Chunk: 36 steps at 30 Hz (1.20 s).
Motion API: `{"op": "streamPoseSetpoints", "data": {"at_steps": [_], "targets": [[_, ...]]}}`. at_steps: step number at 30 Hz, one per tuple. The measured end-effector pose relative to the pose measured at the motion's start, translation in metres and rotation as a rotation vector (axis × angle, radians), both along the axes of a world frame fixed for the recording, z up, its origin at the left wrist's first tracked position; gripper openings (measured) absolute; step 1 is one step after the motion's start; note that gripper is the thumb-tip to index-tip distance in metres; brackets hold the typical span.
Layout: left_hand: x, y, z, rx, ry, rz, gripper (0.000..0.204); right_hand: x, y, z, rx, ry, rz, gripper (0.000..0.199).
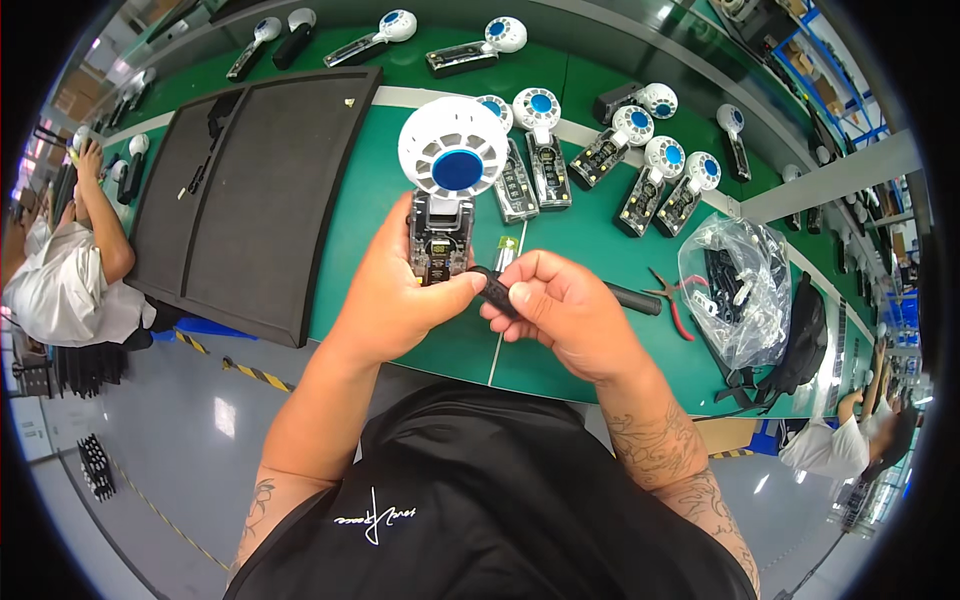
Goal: Assemble components of an electronic device on a production line.
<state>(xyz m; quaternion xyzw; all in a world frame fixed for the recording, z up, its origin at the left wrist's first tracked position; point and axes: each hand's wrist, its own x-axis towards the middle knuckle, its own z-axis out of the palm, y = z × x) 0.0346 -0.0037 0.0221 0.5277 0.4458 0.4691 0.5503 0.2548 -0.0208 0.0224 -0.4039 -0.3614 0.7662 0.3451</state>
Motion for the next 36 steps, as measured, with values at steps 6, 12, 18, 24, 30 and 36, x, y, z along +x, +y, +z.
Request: {"op": "streamPoseSetpoints", "data": {"at_steps": [6,12,18,24,30,36], "targets": [[0.002,-0.004,0.001,-0.148,-0.280,-0.082,0.066,-0.001,0.001,-0.007,-0.002,0.203,0.029,0.027],[-0.003,-0.011,-0.007,-0.193,-0.438,-0.137,0.073,-0.006,0.005,-0.004,0.065,0.245,-0.020,0.034],[0.004,-0.017,-0.006,-0.190,-0.153,-0.113,0.078,-0.017,0.008,0.005,0.166,0.092,-0.003,0.039],[0.003,-0.013,0.002,-0.192,0.033,-0.095,0.079,-0.008,0.011,-0.003,0.217,0.003,0.144,0.040],[0.003,-0.010,0.002,-0.139,0.026,-0.126,0.072,-0.012,0.007,0.000,0.197,0.117,0.130,0.042],[0.004,-0.011,0.004,-0.134,-0.074,-0.185,0.076,-0.014,0.008,0.000,0.235,0.151,-0.042,0.041]]}}
